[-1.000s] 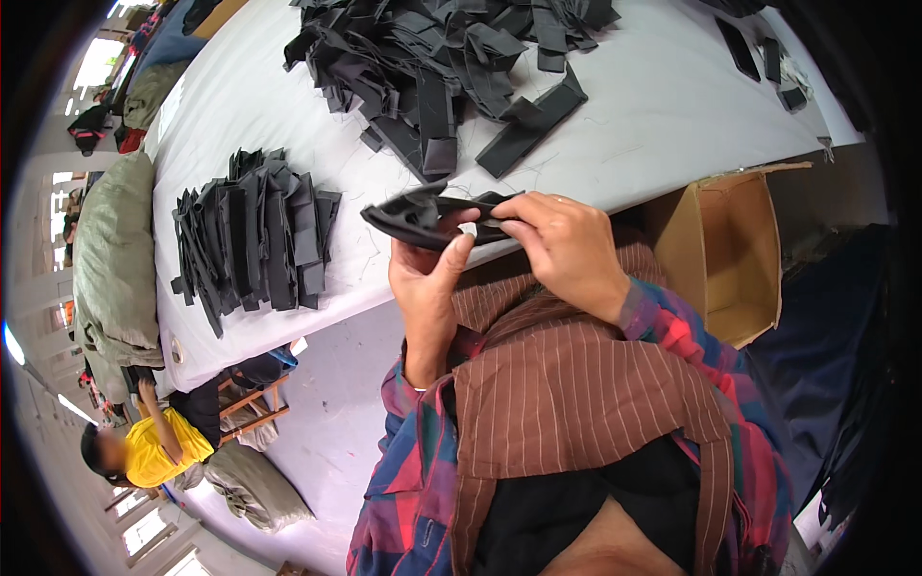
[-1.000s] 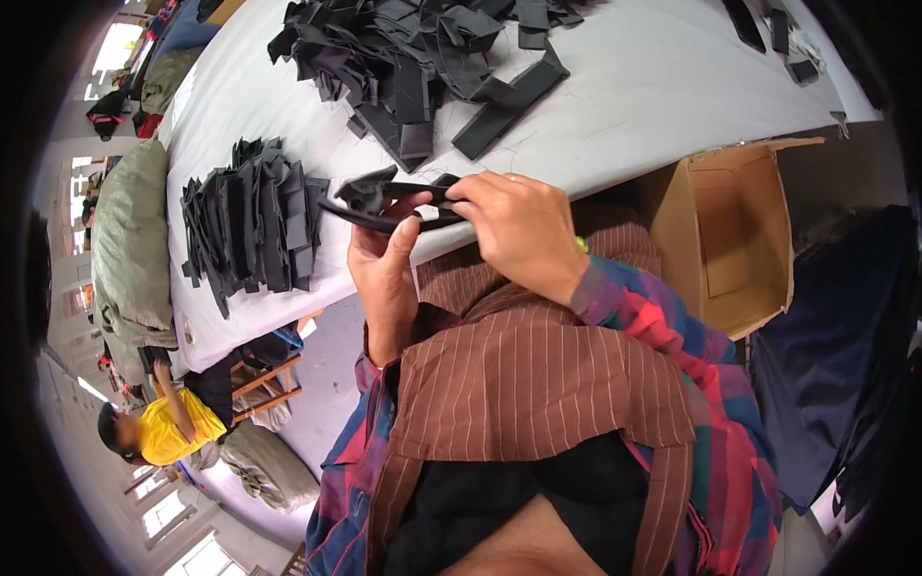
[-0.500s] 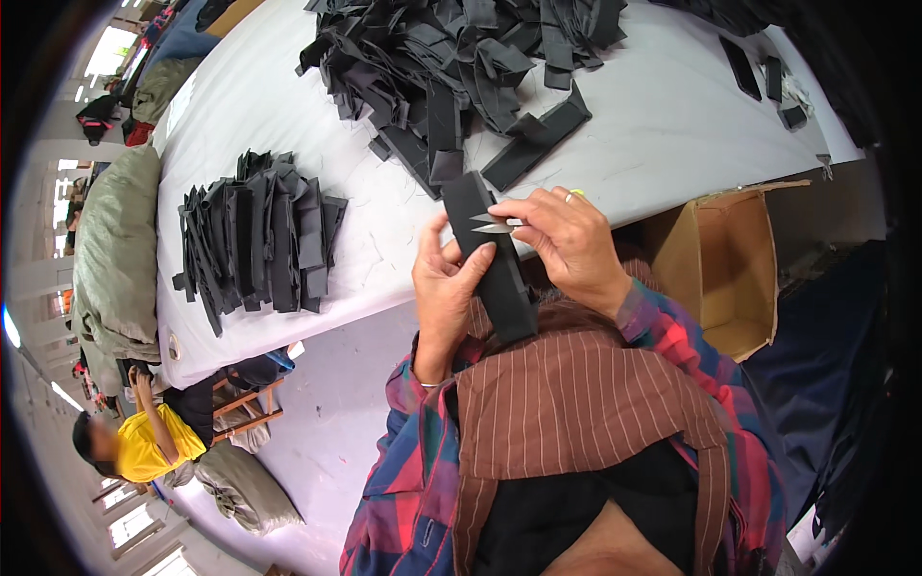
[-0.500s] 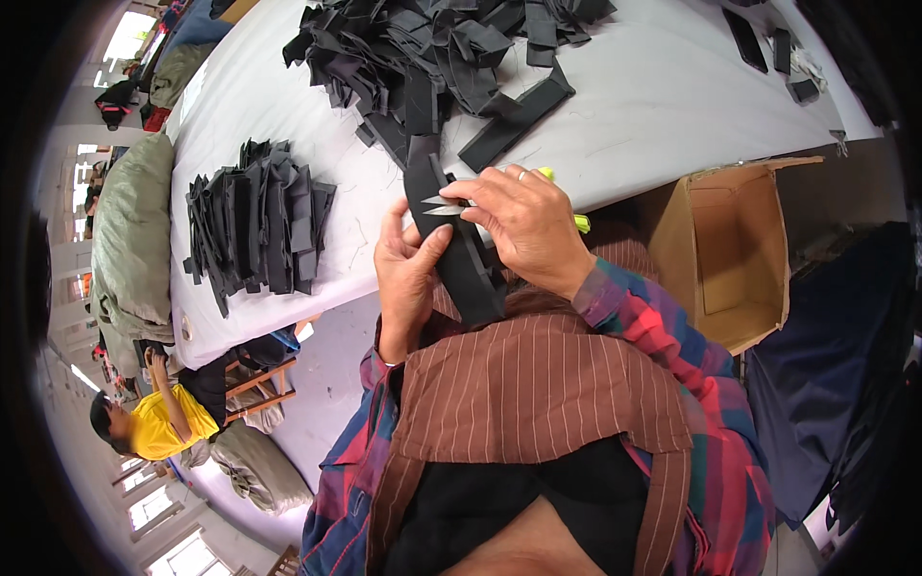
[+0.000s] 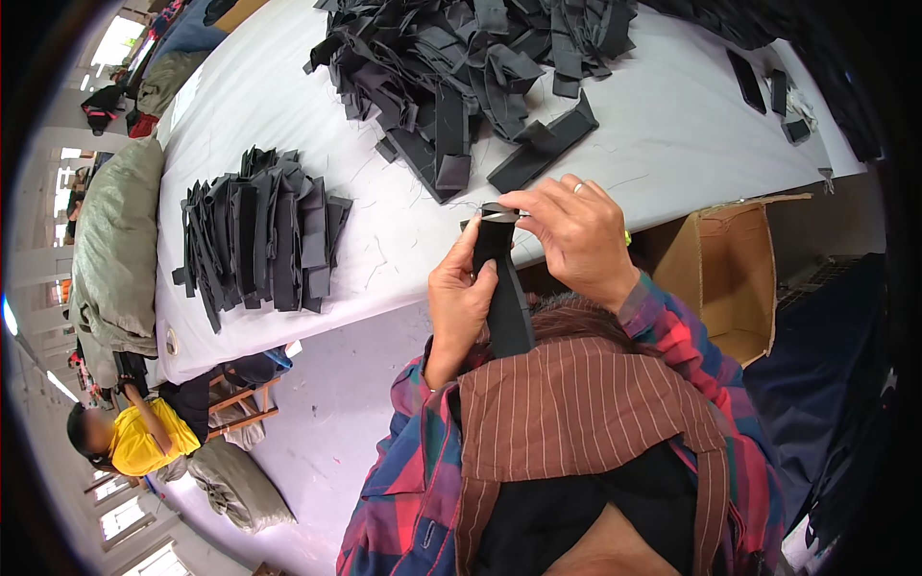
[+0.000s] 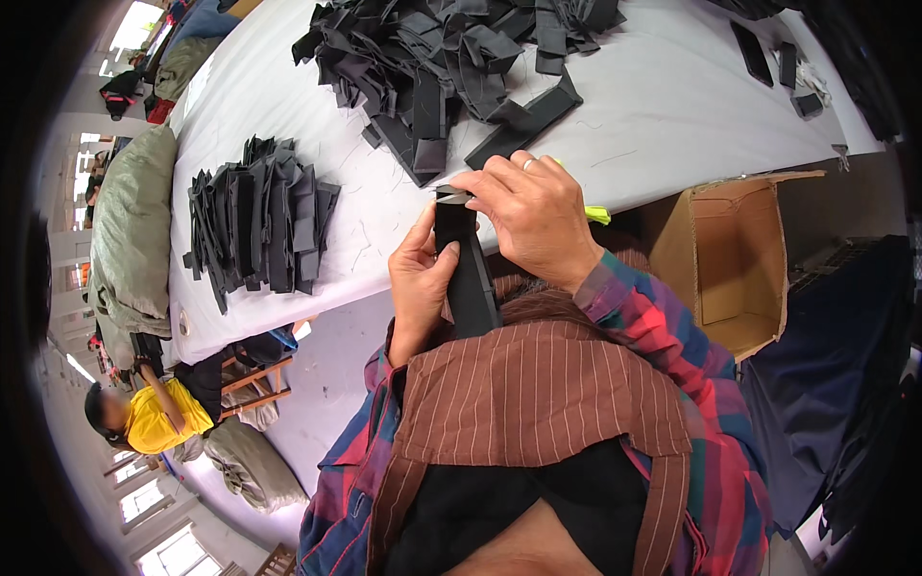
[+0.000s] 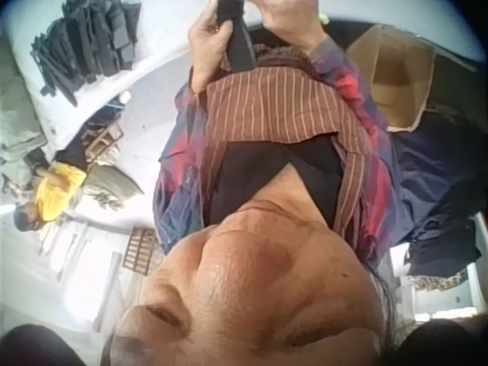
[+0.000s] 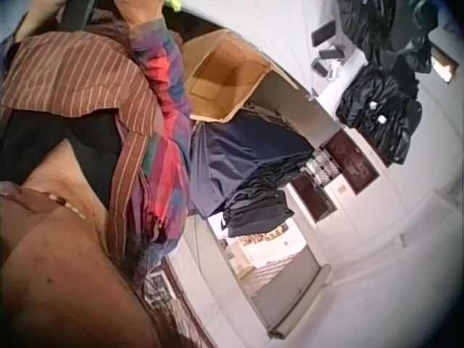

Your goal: The recorder is inspecting and trimming excess threads from black nylon straps using a pair of snips.

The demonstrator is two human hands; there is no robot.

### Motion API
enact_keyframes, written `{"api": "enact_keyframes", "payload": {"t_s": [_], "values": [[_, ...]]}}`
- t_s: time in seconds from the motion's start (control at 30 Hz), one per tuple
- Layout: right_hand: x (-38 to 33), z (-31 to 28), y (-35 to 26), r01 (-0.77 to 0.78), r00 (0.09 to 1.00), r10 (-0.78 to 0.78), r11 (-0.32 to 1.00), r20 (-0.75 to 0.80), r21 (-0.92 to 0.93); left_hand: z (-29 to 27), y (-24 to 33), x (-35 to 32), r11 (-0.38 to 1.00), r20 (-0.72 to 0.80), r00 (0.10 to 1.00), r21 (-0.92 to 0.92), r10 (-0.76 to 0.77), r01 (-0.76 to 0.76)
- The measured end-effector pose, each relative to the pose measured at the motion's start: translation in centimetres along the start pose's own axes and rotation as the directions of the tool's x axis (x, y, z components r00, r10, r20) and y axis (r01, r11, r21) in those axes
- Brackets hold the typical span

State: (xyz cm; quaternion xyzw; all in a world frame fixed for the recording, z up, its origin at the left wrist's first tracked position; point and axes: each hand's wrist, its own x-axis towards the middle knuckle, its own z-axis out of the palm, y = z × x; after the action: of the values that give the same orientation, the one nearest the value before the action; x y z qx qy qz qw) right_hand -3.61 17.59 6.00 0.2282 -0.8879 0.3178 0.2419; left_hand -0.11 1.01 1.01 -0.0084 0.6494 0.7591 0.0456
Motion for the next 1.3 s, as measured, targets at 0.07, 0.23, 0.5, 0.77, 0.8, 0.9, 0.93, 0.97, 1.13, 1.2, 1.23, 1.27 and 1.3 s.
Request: {"api": "enact_keyframes", "payload": {"t_s": [0.07, 0.23, 0.5, 0.77, 0.8, 0.9, 0.93, 0.97, 1.13, 1.2, 1.23, 1.27, 1.3], "values": [[-0.1, -0.1, 0.5, 0.007, 1.000, -0.006, 0.999, 0.014, -0.031, -0.2, -0.3, -0.1, 1.000, -0.005, 1.000, 0.024, -0.006, 0.006], [-0.1, -1.4, 0.9, 0.009, 0.998, -0.009, 1.000, 0.059, 0.007, -1.1, 0.2, -0.3, 0.989, -0.008, 0.999, 0.139, -0.051, 0.051], [-1.7, -3.3, 1.5, -0.304, 0.951, 0.236, 0.833, 0.201, 0.462, -1.1, 3.1, -1.6, 0.817, 0.182, 0.882, -0.333, -0.434, 0.471], [-3.8, -2.9, 0.0, -0.297, 0.938, 0.190, 0.872, 0.290, 0.388, -1.6, 0.5, -2.0, 0.990, 0.030, 0.991, -0.028, -0.134, 0.135], [-3.7, -2.9, -0.1, -0.297, 0.938, 0.192, 0.874, 0.289, 0.385, -1.5, 0.8, -1.7, 0.991, 0.034, 0.991, -0.030, -0.133, 0.134], [-3.6, -2.8, -0.2, -0.245, 0.946, 0.146, 0.905, 0.289, 0.347, -1.5, 1.6, -1.3, 0.996, 0.035, 0.995, 0.027, -0.090, 0.089], [-3.7, -2.7, -0.2, -0.222, 0.950, 0.125, 0.914, 0.284, 0.339, -1.4, 1.6, -1.2, 0.996, 0.034, 0.995, 0.026, -0.089, 0.088], [-3.8, -2.5, -0.2, -0.199, 0.954, 0.105, 0.922, 0.280, 0.332, -1.3, 1.8, -1.2, 0.996, 0.038, 0.995, 0.001, -0.089, 0.089], [-4.1, -2.1, -0.9, -0.229, 0.942, 0.125, 0.916, 0.310, 0.328, -1.1, 1.8, -1.2, 0.997, 0.076, 0.994, -0.018, -0.077, 0.078], [-4.1, -2.1, -0.8, -0.230, 0.936, 0.120, 0.920, 0.330, 0.318, -0.9, 2.1, -1.3, 0.995, 0.080, 0.992, 0.004, -0.102, 0.102], [-4.0, -2.3, -0.9, -0.263, 0.926, 0.135, 0.900, 0.352, 0.347, -0.8, 2.2, -1.3, 0.995, 0.078, 0.992, 0.004, -0.100, 0.100], [-3.9, -2.4, -0.9, -0.295, 0.915, 0.148, 0.879, 0.374, 0.374, -0.7, 2.2, -1.3, 0.996, 0.081, 0.993, -0.032, -0.084, 0.086], [-3.7, -2.5, -0.9, -0.295, 0.915, 0.148, 0.879, 0.375, 0.374, -0.6, 2.3, -1.3, 0.995, 0.085, 0.994, -0.068, -0.068, 0.074]]}}
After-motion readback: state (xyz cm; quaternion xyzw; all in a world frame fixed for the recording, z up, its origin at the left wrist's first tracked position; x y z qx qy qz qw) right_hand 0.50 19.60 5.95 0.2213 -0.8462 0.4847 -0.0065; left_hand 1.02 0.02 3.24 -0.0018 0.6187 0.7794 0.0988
